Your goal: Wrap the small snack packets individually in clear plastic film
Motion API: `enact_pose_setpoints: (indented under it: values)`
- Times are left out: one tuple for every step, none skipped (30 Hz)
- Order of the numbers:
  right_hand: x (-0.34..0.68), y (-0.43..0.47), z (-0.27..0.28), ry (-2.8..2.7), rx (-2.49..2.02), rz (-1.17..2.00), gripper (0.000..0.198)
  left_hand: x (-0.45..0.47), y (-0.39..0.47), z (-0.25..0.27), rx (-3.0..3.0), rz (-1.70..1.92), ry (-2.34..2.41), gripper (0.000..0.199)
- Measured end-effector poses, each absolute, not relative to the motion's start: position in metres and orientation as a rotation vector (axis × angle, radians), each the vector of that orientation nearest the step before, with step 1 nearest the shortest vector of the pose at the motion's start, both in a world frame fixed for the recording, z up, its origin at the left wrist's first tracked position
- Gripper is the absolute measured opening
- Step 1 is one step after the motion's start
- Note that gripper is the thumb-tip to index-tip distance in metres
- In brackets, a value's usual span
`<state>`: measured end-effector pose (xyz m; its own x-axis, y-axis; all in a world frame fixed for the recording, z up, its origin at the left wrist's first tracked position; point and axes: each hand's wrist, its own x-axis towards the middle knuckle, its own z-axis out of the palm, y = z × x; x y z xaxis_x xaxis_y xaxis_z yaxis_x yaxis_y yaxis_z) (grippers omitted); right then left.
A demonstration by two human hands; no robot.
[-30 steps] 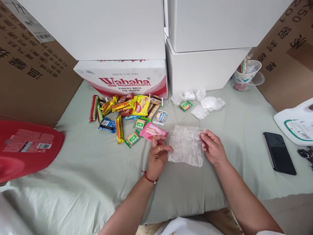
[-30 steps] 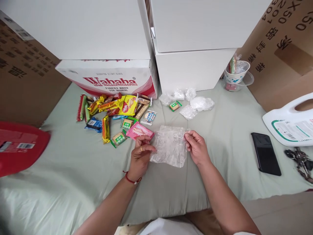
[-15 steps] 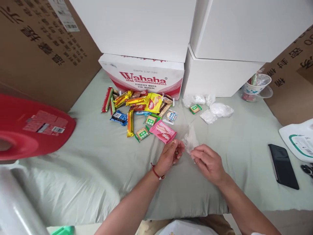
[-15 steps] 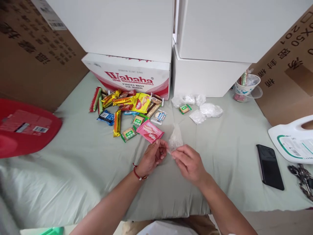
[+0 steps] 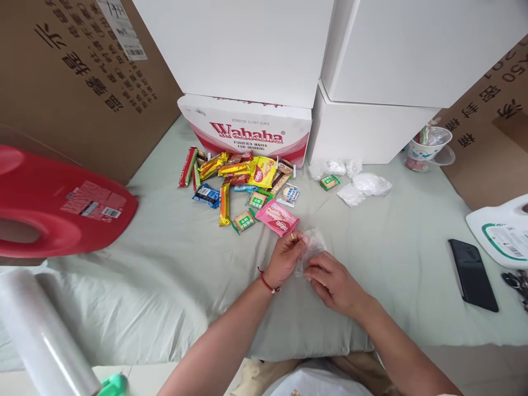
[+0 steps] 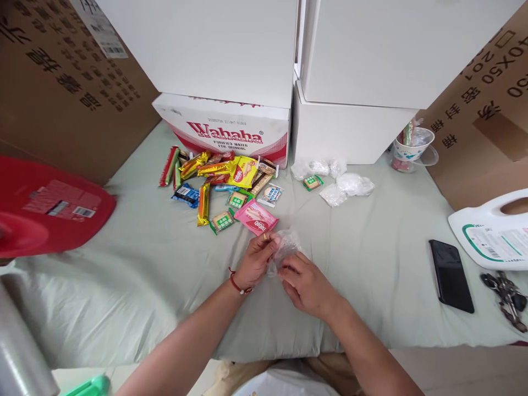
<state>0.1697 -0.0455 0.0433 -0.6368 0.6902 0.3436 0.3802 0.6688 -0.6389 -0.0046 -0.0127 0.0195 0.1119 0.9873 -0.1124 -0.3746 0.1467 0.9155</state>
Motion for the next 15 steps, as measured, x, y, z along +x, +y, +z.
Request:
enact_pose_setpoints:
  values:
    - [0.169, -0.048, 0.044, -2.232, -0.867, 0.791, 0.016, -0.004, -0.014, 0.020, 0.930, 1.230, 0.949, 0.045]
    - [0.167, -0.050, 0.045, -2.127, -0.918, 0.892, 0.016, -0.004, -0.015, 0.020, 0.976, 1.249, 0.974, 0.043]
    - [0.164, -0.052, 0.045, -1.997, -0.973, 0.988, 0.018, -0.003, -0.017, 0.020, 1.020, 1.270, 0.997, 0.041]
    - [0.160, -0.053, 0.045, -1.861, -1.028, 1.065, 0.021, -0.003, -0.019, 0.021, 1.076, 1.292, 1.017, 0.039]
    - [0.156, -0.054, 0.045, -1.735, -1.084, 1.110, 0.023, -0.003, -0.021, 0.021, 1.146, 1.312, 1.031, 0.038]
    - [0.151, -0.054, 0.044, -1.636, -1.136, 1.126, 0.023, -0.002, -0.023, 0.022, 1.225, 1.337, 1.043, 0.036]
    - [0.146, -0.054, 0.044, -1.568, -1.182, 1.124, 0.022, -0.002, -0.024, 0.022, 1.303, 1.365, 1.061, 0.035]
    - [0.141, -0.052, 0.045, -1.522, -1.218, 1.113, 0.022, -0.001, -0.025, 0.022, 1.356, 1.398, 1.085, 0.034]
    - [0.138, -0.051, 0.045, -1.480, -1.244, 1.106, 0.022, -0.001, -0.025, 0.021, 1.366, 1.435, 1.112, 0.034]
    - [0.137, -0.049, 0.046, -1.438, -1.262, 1.111, 0.024, -0.001, -0.024, 0.020, 1.325, 1.466, 1.138, 0.033]
    - [0.137, -0.047, 0.046, -1.389, -1.273, 1.128, 0.026, -0.001, -0.023, 0.019, 1.253, 1.492, 1.159, 0.033]
    - [0.140, -0.045, 0.047, -1.331, -1.279, 1.153, 0.027, -0.002, -0.021, 0.018, 1.164, 1.512, 1.168, 0.034]
    - [0.144, -0.044, 0.048, -1.264, -1.283, 1.177, 0.027, -0.003, -0.019, 0.017, 1.067, 1.528, 1.158, 0.035]
    - [0.150, -0.042, 0.049, -1.193, -1.284, 1.201, 0.028, -0.003, -0.016, 0.016, 0.965, 1.543, 1.130, 0.037]
    - [0.158, -0.042, 0.050, -1.119, -1.282, 1.224, 0.028, -0.004, -0.013, 0.015, 0.863, 1.556, 1.088, 0.039]
